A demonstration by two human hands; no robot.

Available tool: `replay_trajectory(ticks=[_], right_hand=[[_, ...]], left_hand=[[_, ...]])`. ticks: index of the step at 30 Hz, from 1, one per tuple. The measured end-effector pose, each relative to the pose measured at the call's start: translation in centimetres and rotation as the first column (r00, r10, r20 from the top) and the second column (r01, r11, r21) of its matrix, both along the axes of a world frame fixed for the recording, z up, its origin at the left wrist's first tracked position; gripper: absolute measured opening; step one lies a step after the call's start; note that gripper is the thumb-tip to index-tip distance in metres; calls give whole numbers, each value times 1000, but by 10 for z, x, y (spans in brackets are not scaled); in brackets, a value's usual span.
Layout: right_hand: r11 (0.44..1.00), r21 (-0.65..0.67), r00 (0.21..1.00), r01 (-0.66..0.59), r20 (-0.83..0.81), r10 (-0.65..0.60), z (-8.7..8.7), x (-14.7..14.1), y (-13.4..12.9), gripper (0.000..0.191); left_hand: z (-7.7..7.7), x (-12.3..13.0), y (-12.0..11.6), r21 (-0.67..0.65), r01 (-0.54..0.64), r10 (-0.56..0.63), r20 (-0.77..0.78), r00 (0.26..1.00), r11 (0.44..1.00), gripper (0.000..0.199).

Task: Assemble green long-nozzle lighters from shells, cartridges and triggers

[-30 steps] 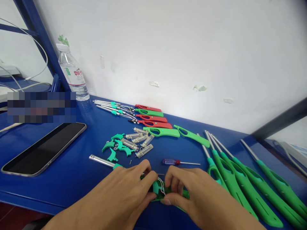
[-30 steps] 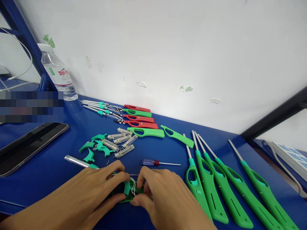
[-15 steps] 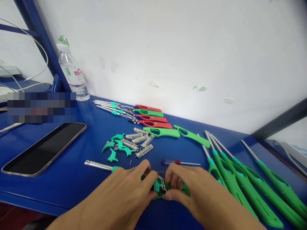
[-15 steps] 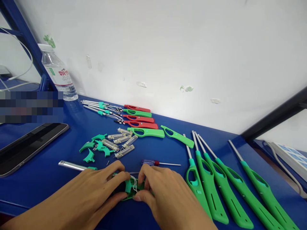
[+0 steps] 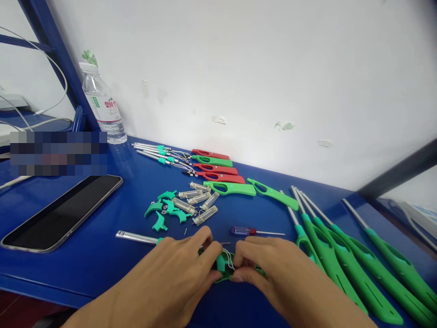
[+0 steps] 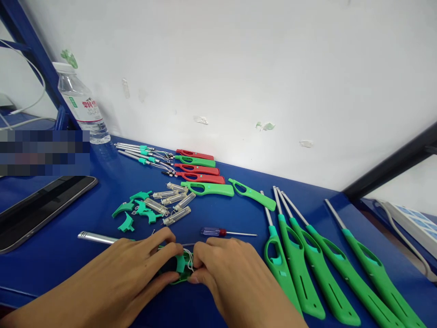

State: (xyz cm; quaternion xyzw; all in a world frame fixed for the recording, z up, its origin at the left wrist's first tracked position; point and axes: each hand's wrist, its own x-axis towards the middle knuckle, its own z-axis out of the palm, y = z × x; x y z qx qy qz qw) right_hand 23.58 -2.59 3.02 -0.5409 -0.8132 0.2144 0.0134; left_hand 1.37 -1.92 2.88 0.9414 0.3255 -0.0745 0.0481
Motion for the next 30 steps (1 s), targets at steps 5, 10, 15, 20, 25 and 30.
replay_trajectory(ticks=[5, 10, 15, 20, 25, 30], right_hand=[[998, 43, 999, -47, -1, 47, -1, 1, 1, 25], [994, 82, 997, -73, 14, 72, 2, -1, 0, 24], [991, 96, 993, -96, 70, 90, 10, -6, 0, 25], [989, 100, 991, -109, 95, 99, 12, -8, 2, 23], [987, 113, 992, -118, 49, 113, 7, -3, 2, 19], [988, 129, 996, -83, -31, 88, 2, 3, -1, 18]], left_hand=[[-3, -1, -1, 50, 36, -38, 54, 998, 998, 31], [-4, 1, 1, 57, 19, -23, 65, 998, 998, 27], [0, 2, 1, -38, -49, 50, 32, 998, 998, 32], [2, 1, 1, -41, -70, 73, 69, 995, 997, 30], [-3, 0, 3, 33, 38, -40, 61, 997, 999, 30], [-2, 2, 3, 36, -3, 0, 73, 997, 999, 29]])
